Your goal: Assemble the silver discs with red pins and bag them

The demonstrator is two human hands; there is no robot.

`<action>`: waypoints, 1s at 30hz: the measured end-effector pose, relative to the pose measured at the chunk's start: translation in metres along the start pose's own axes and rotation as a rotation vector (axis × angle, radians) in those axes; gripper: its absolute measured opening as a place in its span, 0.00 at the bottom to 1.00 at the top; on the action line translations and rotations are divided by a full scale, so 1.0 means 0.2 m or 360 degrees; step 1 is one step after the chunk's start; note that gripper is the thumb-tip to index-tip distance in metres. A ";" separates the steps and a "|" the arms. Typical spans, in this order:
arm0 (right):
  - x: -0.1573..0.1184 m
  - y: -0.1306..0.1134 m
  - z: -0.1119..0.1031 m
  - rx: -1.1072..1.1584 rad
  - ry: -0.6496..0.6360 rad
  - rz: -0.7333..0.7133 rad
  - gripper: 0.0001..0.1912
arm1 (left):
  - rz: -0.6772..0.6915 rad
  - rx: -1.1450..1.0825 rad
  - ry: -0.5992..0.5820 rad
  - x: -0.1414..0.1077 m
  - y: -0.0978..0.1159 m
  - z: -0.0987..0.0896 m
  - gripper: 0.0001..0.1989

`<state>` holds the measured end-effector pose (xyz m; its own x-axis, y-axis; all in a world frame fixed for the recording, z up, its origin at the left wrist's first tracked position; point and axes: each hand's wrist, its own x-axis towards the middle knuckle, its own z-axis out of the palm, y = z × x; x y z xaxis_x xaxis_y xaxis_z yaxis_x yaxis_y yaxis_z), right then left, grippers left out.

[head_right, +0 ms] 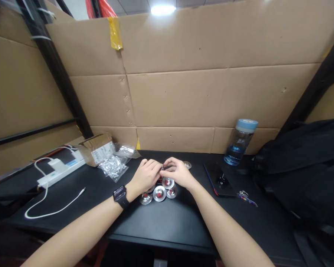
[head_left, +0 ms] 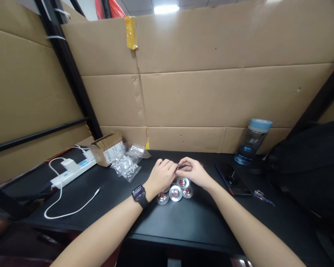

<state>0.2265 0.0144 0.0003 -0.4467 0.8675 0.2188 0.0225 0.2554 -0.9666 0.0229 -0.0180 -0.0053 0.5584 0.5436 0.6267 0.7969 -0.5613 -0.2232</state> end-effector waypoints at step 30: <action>0.05 0.19 -0.50 -0.1361 0.0444 -0.0022 0.10 | -0.0297 0.0165 -0.0192 -0.05 -0.19 0.02 0.07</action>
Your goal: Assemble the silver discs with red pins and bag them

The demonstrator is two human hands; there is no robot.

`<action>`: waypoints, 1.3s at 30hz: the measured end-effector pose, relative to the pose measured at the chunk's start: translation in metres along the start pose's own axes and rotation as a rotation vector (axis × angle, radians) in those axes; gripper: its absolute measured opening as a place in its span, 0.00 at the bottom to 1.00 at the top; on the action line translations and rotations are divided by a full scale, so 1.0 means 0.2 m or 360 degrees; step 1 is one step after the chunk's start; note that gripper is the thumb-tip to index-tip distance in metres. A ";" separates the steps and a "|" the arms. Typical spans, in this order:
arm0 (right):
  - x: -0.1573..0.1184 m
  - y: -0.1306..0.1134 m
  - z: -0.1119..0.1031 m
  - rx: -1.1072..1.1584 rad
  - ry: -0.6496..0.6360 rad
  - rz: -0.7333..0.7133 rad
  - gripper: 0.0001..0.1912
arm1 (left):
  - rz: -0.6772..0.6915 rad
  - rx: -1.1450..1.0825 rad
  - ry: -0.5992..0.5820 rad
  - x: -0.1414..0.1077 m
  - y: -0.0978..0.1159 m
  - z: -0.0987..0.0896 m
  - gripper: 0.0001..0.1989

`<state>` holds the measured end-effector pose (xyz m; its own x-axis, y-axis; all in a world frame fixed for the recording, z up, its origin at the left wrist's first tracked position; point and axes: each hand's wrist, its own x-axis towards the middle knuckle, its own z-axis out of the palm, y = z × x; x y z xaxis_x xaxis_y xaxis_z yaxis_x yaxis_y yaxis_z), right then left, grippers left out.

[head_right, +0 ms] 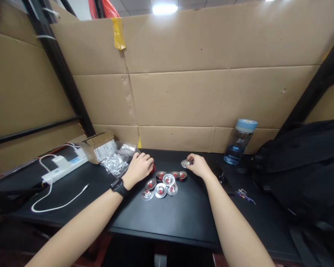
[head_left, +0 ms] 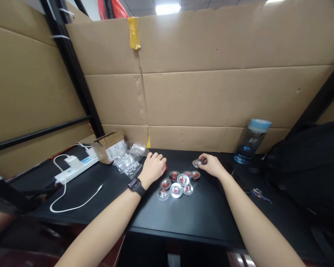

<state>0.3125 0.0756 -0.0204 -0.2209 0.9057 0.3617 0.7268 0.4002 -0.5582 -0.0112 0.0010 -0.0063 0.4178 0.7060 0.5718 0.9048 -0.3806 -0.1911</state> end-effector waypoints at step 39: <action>0.01 -0.06 0.04 -0.0162 -0.0091 -0.0247 0.16 | 0.0390 -0.0534 -0.0275 0.02 0.12 0.01 0.07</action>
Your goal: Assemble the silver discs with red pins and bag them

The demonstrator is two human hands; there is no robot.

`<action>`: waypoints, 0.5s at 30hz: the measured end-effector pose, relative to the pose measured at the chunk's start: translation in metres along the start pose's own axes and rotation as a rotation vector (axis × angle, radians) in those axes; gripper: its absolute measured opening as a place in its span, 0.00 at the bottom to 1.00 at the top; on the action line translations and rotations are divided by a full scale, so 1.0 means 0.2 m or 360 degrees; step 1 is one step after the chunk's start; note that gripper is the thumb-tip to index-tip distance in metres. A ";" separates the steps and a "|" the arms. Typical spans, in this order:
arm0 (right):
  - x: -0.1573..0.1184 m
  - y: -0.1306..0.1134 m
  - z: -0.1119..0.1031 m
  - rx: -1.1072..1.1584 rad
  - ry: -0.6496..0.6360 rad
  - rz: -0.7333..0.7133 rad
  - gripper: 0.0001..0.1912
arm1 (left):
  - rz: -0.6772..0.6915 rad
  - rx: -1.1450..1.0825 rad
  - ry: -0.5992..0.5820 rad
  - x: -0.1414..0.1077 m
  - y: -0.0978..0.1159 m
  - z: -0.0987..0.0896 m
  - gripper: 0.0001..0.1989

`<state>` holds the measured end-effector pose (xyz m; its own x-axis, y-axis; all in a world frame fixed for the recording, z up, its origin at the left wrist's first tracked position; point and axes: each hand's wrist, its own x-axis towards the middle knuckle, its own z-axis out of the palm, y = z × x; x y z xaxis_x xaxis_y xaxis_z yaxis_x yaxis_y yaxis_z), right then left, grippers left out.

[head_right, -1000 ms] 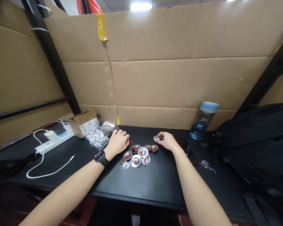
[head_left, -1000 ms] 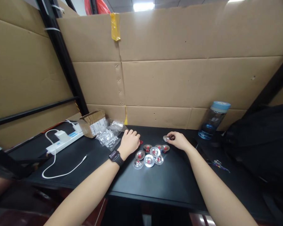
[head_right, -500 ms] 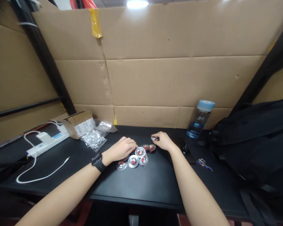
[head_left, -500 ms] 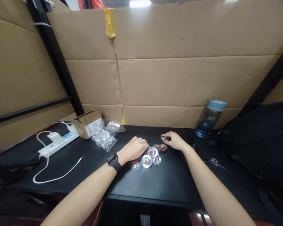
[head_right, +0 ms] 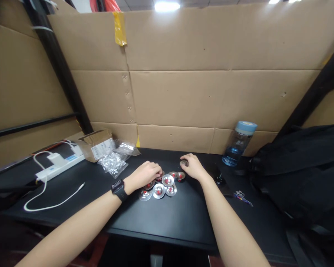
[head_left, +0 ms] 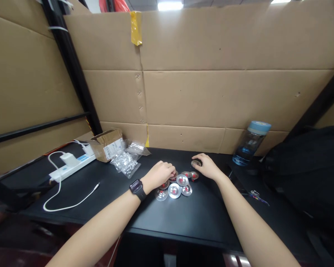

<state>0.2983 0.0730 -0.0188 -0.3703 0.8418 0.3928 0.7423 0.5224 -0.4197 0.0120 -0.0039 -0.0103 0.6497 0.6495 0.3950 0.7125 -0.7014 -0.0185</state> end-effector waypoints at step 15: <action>-0.06 -0.40 0.07 0.0520 -0.0154 -0.0440 0.32 | -0.0202 -0.0641 0.0379 0.00 0.02 -0.05 0.09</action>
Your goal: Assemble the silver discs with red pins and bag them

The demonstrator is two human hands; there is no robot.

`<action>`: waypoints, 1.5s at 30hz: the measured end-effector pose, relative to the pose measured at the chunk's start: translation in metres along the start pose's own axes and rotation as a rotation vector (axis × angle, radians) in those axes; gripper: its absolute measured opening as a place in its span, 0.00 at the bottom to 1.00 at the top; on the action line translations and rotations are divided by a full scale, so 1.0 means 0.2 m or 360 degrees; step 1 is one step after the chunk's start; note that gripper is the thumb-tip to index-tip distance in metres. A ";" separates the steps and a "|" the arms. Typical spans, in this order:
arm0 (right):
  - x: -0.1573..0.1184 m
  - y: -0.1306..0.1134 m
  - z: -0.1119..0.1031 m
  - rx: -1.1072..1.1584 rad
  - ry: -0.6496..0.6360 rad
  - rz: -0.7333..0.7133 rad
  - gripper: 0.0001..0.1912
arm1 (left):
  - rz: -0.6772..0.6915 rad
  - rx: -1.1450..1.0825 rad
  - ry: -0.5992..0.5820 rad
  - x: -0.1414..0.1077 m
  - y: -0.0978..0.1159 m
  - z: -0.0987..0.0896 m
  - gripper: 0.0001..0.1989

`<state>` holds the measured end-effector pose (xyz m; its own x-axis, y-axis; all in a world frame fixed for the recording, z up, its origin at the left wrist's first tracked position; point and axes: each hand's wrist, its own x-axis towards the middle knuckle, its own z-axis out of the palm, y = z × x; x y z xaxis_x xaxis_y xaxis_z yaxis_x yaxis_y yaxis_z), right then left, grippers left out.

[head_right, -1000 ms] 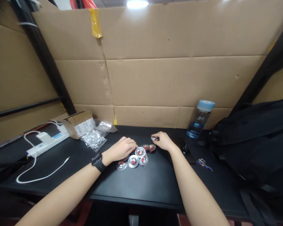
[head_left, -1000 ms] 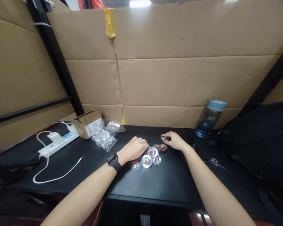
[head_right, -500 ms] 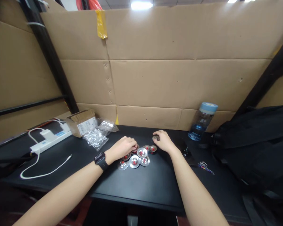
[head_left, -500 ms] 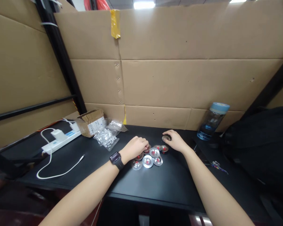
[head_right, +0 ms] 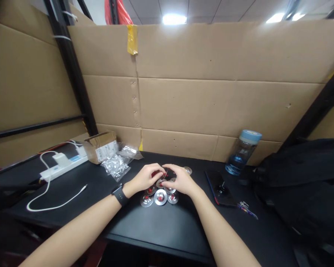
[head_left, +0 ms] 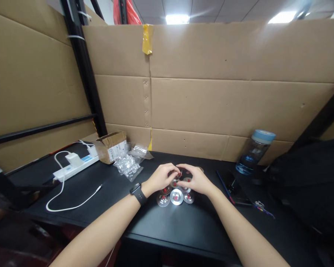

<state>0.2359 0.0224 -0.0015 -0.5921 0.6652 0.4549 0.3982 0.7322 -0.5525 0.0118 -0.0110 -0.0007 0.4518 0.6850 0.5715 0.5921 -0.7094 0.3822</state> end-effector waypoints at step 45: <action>-0.10 0.46 -0.18 -0.0646 -0.0050 0.0627 0.25 | 0.0021 0.0172 -0.0454 -0.03 -0.04 0.00 0.05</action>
<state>0.3102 0.0819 -0.0358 -0.3622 0.8995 0.2442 0.8271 0.4310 -0.3608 0.0049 -0.0103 -0.0076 0.6201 0.7055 0.3431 0.6454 -0.7074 0.2881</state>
